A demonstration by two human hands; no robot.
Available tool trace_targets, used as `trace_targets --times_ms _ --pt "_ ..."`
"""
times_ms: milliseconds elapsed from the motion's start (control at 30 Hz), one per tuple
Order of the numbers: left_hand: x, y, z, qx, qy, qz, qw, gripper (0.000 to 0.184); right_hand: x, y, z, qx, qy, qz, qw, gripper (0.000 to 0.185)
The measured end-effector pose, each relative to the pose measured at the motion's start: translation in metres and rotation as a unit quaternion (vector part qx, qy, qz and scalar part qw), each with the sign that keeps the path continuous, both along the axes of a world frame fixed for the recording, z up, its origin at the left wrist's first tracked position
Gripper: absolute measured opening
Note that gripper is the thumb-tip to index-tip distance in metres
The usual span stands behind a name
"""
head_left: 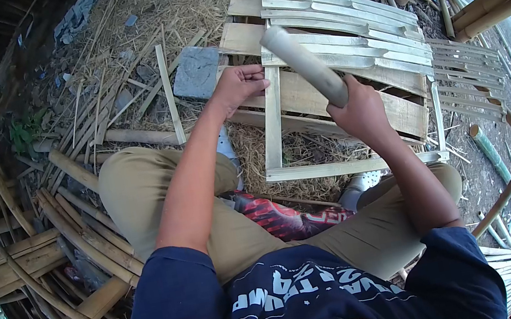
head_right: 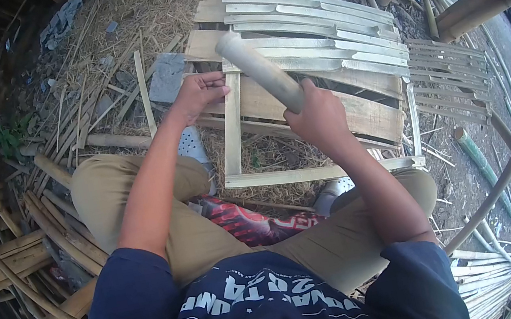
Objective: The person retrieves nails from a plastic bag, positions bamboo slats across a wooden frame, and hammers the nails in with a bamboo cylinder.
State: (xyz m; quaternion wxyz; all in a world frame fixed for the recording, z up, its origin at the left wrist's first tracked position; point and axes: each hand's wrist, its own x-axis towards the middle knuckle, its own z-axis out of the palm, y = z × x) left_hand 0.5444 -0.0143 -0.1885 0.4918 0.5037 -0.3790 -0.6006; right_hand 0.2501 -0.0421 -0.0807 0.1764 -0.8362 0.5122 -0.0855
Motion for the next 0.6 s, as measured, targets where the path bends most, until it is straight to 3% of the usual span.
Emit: trace_targets --times_ms 300,400,533,600 --pt "-0.002 0.002 0.001 0.002 -0.019 0.021 1.0 0.047 -0.001 0.006 -0.008 0.022 0.011 0.001 1.0 0.046" --pt "0.0 -0.001 0.004 -0.005 -0.029 -0.003 1.0 0.049 0.004 0.013 0.011 -0.011 -0.124 -0.041 0.991 0.044" --pt "-0.006 0.007 0.006 0.009 -0.036 0.014 0.999 0.048 0.001 0.004 0.001 0.017 0.05 0.017 0.998 0.041" --pt "0.001 -0.004 0.012 0.005 -0.051 0.017 0.999 0.048 0.001 0.004 -0.002 0.006 -0.019 -0.026 0.999 0.042"
